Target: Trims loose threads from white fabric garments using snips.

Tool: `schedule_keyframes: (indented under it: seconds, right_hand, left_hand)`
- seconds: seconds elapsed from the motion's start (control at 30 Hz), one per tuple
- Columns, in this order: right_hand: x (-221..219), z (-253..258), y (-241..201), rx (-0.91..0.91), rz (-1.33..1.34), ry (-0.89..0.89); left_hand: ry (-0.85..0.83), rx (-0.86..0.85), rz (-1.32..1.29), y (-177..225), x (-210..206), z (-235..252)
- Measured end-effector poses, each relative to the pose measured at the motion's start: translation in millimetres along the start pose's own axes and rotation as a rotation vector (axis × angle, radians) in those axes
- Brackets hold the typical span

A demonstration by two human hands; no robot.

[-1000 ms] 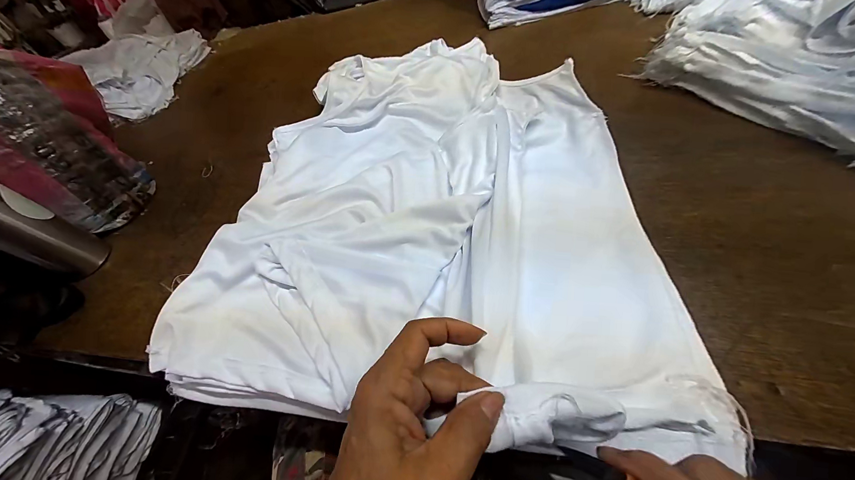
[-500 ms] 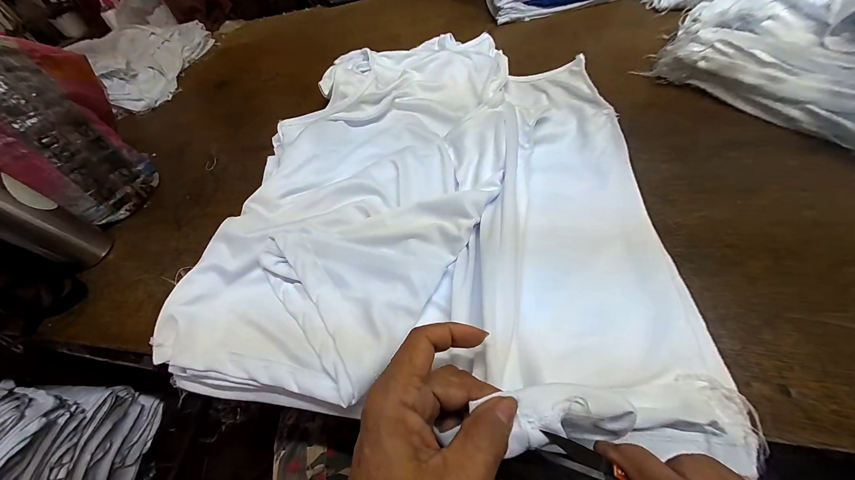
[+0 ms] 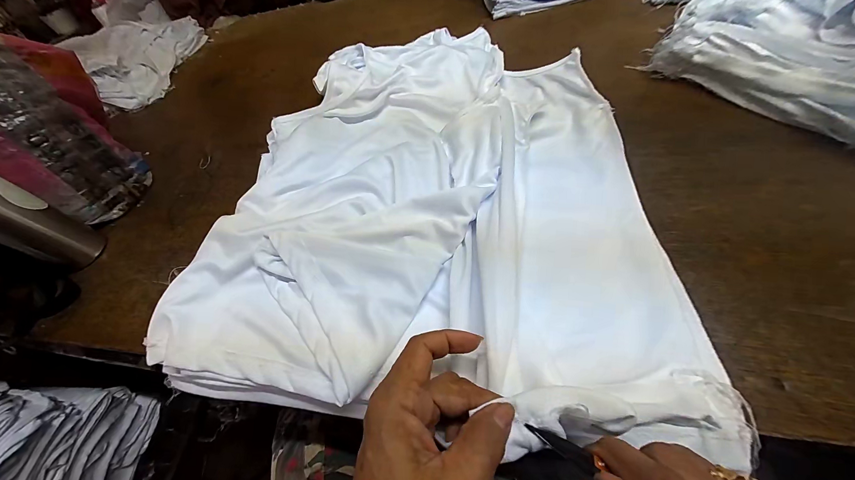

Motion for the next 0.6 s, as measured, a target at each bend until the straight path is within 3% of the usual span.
schedule_keyframes:
  seconds: [0.6]
  right_hand:
    - [-1.5,0.8,1.6,0.014,-0.032,0.004]
  left_hand:
    - [-0.033,0.041,-0.040,-1.9,-1.3,-1.0]
Point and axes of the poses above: each hand's wrist, its own z-axis towards the middle knuckle, its own x-axis out of the back of the hand, y = z × x, the point moved 1 cm from there along z, towards the middle knuckle, and after that the axes turned 12 degrees about z, right-handed, at the moved point
